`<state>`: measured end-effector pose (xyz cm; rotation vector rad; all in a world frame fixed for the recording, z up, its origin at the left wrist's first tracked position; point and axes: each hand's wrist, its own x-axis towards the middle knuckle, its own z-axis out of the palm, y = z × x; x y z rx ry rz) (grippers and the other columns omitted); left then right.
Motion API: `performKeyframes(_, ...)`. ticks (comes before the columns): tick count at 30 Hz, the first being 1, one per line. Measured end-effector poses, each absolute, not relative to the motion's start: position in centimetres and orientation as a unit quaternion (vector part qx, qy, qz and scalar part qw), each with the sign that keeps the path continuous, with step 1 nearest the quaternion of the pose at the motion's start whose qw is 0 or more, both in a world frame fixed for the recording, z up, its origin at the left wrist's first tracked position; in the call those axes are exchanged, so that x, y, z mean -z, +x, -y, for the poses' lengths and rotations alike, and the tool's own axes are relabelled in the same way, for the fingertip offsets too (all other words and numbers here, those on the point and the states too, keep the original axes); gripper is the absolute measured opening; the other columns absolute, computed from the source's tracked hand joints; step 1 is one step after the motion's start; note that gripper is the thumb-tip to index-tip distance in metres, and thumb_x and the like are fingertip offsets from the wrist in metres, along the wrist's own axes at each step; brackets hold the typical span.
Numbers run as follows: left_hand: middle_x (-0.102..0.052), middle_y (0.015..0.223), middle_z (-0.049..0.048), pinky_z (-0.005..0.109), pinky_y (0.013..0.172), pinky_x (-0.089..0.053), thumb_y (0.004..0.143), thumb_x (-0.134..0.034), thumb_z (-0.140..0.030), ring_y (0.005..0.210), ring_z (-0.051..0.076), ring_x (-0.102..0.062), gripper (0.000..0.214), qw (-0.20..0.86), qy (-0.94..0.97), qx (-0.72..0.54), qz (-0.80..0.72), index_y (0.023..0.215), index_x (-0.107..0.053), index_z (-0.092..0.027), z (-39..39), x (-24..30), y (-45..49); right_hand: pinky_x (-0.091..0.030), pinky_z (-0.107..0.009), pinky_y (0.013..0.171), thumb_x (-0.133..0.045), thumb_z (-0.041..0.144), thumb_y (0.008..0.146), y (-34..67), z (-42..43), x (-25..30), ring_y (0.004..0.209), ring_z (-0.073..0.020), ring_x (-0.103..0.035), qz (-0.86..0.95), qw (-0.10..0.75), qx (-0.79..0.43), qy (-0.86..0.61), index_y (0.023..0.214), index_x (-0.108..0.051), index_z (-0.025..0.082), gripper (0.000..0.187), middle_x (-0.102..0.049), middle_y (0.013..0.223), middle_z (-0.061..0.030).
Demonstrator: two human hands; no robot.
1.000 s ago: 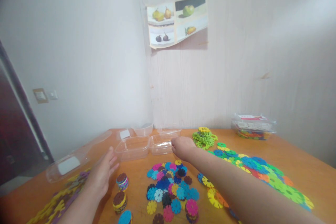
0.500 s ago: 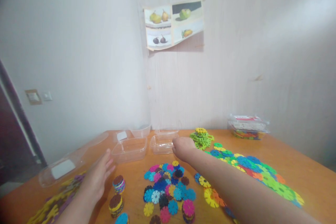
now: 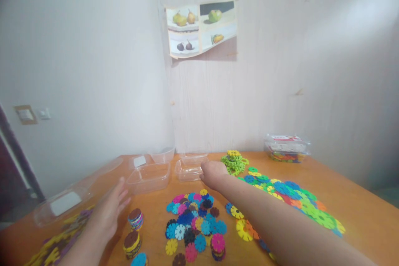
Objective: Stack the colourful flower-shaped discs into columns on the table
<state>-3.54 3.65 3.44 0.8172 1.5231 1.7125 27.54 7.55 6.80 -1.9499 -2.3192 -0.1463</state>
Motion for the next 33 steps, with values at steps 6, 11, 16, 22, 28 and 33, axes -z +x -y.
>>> performKeyframes(6,-0.048,0.152,0.0129,0.054,0.110,-0.044,0.087,-0.061,-0.044,0.137,0.032,-0.049,0.050,0.347,0.294,-0.664,-0.594,0.130,-0.060,-0.018,-3.6,-4.0,-3.3,-0.049,-0.037,0.080,-0.048,0.042,0.095,27.6,-5.0,-7.9,0.102,-0.0304,-0.071,0.759,0.093,0.052,-0.642,0.126,-0.063,0.020,0.041,-0.075,0.110,-0.0158)
performKeyframes(11,-0.054,0.146,0.0135,0.054,0.108,-0.046,0.084,-0.063,-0.045,0.133,0.032,-0.052,0.047,0.328,0.294,-0.673,-0.594,0.123,-0.062,-0.018,-4.0,-3.9,-3.4,-0.047,-0.035,0.077,-0.044,0.045,0.097,28.1,-1.1,-8.6,0.098,-0.0286,-0.071,0.758,0.128,0.056,-0.638,0.127,-0.063,0.024,0.042,-0.077,0.105,-0.0116)
performKeyframes(16,-0.061,0.133,0.0120,0.053,0.100,-0.051,0.076,-0.066,-0.046,0.124,0.032,-0.058,0.039,0.302,0.301,-0.688,-0.587,0.104,-0.065,-0.019,-4.7,-3.5,-4.0,-0.043,-0.030,0.072,-0.046,0.044,0.096,28.8,4.1,-8.6,0.092,-0.0250,-0.072,0.754,0.198,0.024,-0.626,0.122,-0.065,0.025,0.037,-0.079,0.096,-0.0068)
performKeyframes(22,-0.065,0.097,0.0052,0.042,0.085,-0.053,0.072,-0.065,-0.050,0.092,0.023,-0.063,0.036,0.272,0.302,-0.691,-0.598,0.090,-0.063,-0.020,-4.4,-4.0,-3.8,-0.037,-0.024,0.065,-0.041,0.033,0.099,29.1,10.4,-7.0,0.078,-0.0173,-0.071,0.779,0.226,-0.025,-0.585,0.098,-0.068,0.025,0.028,-0.077,0.084,-0.0019)
performKeyframes(28,-0.057,0.073,-0.0009,0.034,0.068,-0.044,0.070,-0.064,-0.051,0.067,0.017,-0.052,0.035,0.234,0.314,-0.701,-0.596,0.084,-0.061,-0.019,-3.8,-4.6,-3.2,-0.029,-0.025,0.057,-0.044,0.029,0.096,28.0,13.3,-4.4,0.068,-0.0135,-0.067,0.798,0.190,-0.045,-0.570,0.080,-0.059,0.022,0.023,-0.075,0.080,-0.0003)
performKeyframes(33,-0.058,0.069,-0.0010,0.031,0.064,-0.043,0.069,-0.063,-0.045,0.066,0.016,-0.054,0.029,0.198,0.296,-0.729,-0.585,0.078,-0.060,-0.018,-3.8,-4.6,-3.3,-0.028,-0.026,0.058,-0.043,0.032,0.098,27.9,13.3,-3.2,0.069,-0.0158,-0.066,0.793,0.170,-0.041,-0.584,0.079,-0.058,0.023,0.026,-0.075,0.079,-0.0017)
